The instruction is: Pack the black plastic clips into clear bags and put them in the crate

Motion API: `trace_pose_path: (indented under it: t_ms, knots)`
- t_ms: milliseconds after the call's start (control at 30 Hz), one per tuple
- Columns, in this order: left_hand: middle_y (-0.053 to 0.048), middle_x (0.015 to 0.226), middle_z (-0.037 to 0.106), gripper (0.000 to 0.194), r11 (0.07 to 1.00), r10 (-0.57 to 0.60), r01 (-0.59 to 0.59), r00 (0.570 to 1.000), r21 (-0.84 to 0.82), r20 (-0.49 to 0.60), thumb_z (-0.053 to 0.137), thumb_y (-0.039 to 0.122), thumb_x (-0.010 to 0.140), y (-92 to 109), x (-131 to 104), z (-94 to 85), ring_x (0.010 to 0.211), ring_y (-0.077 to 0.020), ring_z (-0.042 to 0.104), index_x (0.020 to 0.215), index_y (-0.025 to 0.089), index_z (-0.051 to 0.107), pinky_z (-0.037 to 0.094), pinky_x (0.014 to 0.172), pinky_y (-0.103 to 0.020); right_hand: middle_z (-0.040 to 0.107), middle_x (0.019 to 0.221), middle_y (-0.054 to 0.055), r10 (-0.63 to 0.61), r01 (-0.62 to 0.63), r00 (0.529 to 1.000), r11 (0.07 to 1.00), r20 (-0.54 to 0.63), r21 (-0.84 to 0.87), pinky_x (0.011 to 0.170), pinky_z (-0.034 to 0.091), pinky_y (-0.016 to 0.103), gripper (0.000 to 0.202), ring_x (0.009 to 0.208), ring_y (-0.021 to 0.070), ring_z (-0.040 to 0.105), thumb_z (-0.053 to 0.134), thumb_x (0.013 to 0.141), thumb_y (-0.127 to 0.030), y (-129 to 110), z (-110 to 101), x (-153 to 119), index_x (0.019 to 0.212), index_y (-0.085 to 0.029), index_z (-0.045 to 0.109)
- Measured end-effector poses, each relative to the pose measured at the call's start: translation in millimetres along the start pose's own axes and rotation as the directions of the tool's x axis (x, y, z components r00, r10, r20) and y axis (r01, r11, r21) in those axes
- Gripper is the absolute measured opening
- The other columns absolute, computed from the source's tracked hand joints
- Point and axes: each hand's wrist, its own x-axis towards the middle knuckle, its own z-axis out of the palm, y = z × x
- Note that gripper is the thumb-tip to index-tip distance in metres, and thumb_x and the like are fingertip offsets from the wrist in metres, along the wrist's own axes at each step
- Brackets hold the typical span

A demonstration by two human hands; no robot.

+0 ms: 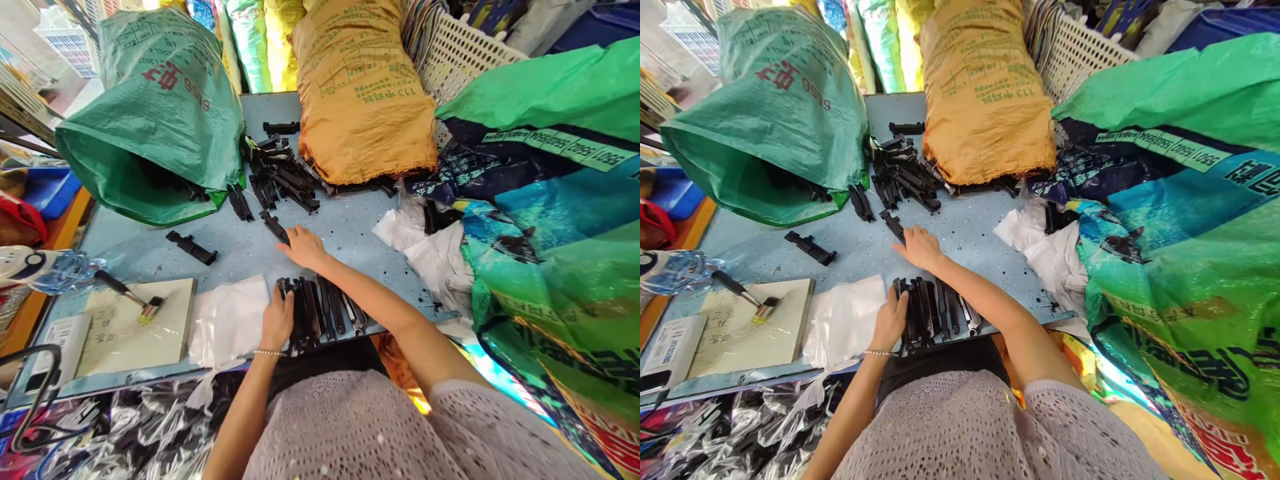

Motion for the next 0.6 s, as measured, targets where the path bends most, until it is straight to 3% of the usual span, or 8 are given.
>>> trace_pose_path:
  t_ms: [67, 133, 233, 333, 400, 433, 500, 600]
  knots:
    - [-0.02, 0.096, 0.077, 0.057, 0.99, 0.015, -0.021, 0.999, 0.137, 0.046, 0.029, 0.047, 0.105, 9.0, -1.7, 4.4, 0.094, -0.0354, 0.075, 0.147, 0.013, 0.049, 0.054, 0.082, -0.044, 0.063, 0.132, 0.02, 0.069, -0.067, 0.993, 0.997, 0.091, -0.032, 0.089, 0.05, 0.039, 0.047, 0.113, 0.0321, 0.064, 0.043, 0.106, -0.046, -1.9, -1.1, 20.7, 0.13, -0.009, 0.06]
    - [-0.019, 0.095, 0.077, 0.055, 0.972, 0.022, -0.037, 0.997, 0.231, 0.067, 0.03, 0.047, 0.105, 13.5, -0.6, 3.1, 0.093, -0.0355, 0.075, 0.146, 0.017, 0.052, 0.054, 0.082, -0.045, 0.066, 0.128, 0.018, 0.082, -0.08, 0.988, 0.997, 0.127, -0.024, 0.088, 0.05, 0.038, 0.039, 0.109, 0.03, 0.066, 0.039, 0.107, -0.036, -0.2, -3.4, 23.8, 0.122, -0.011, 0.065]
    - [-0.021, 0.099, 0.076, 0.057, 0.975, 0.053, -0.055, 0.998, 0.217, 0.015, 0.035, 0.051, 0.104, 12.0, 5.6, -5.8, 0.096, -0.0361, 0.074, 0.146, 0.016, 0.054, 0.053, 0.086, -0.049, 0.068, 0.123, 0.015, 0.065, -0.064, 0.992, 0.998, 0.103, -0.014, 0.085, 0.05, 0.036, 0.039, 0.107, 0.0279, 0.067, 0.035, 0.108, -0.036, 1.7, -6.9, -8.5, 0.118, -0.015, 0.065]
    - [-0.023, 0.129, 0.066, 0.07, 0.962, 0.172, -0.21, 0.962, -0.173, -0.211, 0.044, 0.056, 0.101, 11.6, 17.4, -17.2, 0.109, -0.0301, 0.068, 0.157, 0.015, 0.036, 0.051, 0.098, -0.047, 0.066, 0.117, 0.016, -0.034, 0.034, 0.999, 0.999, 0.006, -0.023, 0.076, 0.047, 0.034, 0.04, 0.097, 0.0261, 0.067, 0.032, 0.108, -0.039, -4.5, -9.7, -67.0, 0.117, -0.014, 0.063]
    - [-0.019, 0.141, 0.058, 0.082, 0.808, 0.168, -0.32, 0.93, -0.496, -0.327, 0.052, 0.057, 0.097, 15.5, 25.2, -24.5, 0.11, -0.023, 0.066, 0.162, 0.019, 0.018, 0.052, 0.099, -0.038, 0.066, 0.109, 0.016, -0.188, 0.188, 0.982, 0.982, 0.003, 0.009, 0.069, 0.044, 0.034, 0.045, 0.088, 0.025, 0.065, 0.034, 0.107, -0.047, -10.1, -13.1, -100.3, 0.111, -0.013, 0.064]
    - [-0.016, 0.139, 0.058, 0.085, 0.712, 0.149, -0.326, 0.936, -0.622, -0.32, 0.056, 0.056, 0.095, 18.2, 27.6, -27.9, 0.105, -0.02, 0.066, 0.162, 0.022, 0.015, 0.053, 0.094, -0.034, 0.066, 0.105, 0.015, -0.263, 0.262, 0.965, 0.963, 0.016, 0.062, 0.068, 0.043, 0.033, 0.049, 0.084, 0.0238, 0.063, 0.034, 0.106, -0.052, -11.7, -15.5, -110.8, 0.107, -0.013, 0.064]
    - [-0.01, 0.126, 0.064, 0.081, 0.544, 0.154, -0.256, 0.967, -0.799, -0.204, 0.059, 0.052, 0.093, 23.5, 27.5, -33.4, 0.086, -0.0157, 0.066, 0.159, 0.026, 0.021, 0.055, 0.078, -0.029, 0.065, 0.098, 0.01, -0.334, 0.327, 0.942, 0.918, -0.006, 0.225, 0.069, 0.042, 0.031, 0.053, 0.083, 0.0211, 0.061, 0.03, 0.106, -0.058, -11.3, -20.8, -116.3, 0.098, -0.017, 0.063]
    - [-0.006, 0.109, 0.064, 0.071, 0.373, 0.286, -0.157, 0.957, -0.914, -0.047, 0.059, 0.05, 0.088, 28.0, 17.5, -35.9, 0.065, -0.0127, 0.061, 0.151, 0.027, 0.035, 0.051, 0.058, -0.027, 0.063, 0.092, 0.005, -0.189, 0.219, 0.976, 0.871, -0.111, 0.439, 0.073, 0.041, 0.029, 0.044, 0.084, 0.0185, 0.059, 0.031, 0.107, -0.053, -4.3, -26.4, -92.2, 0.093, -0.021, 0.057]
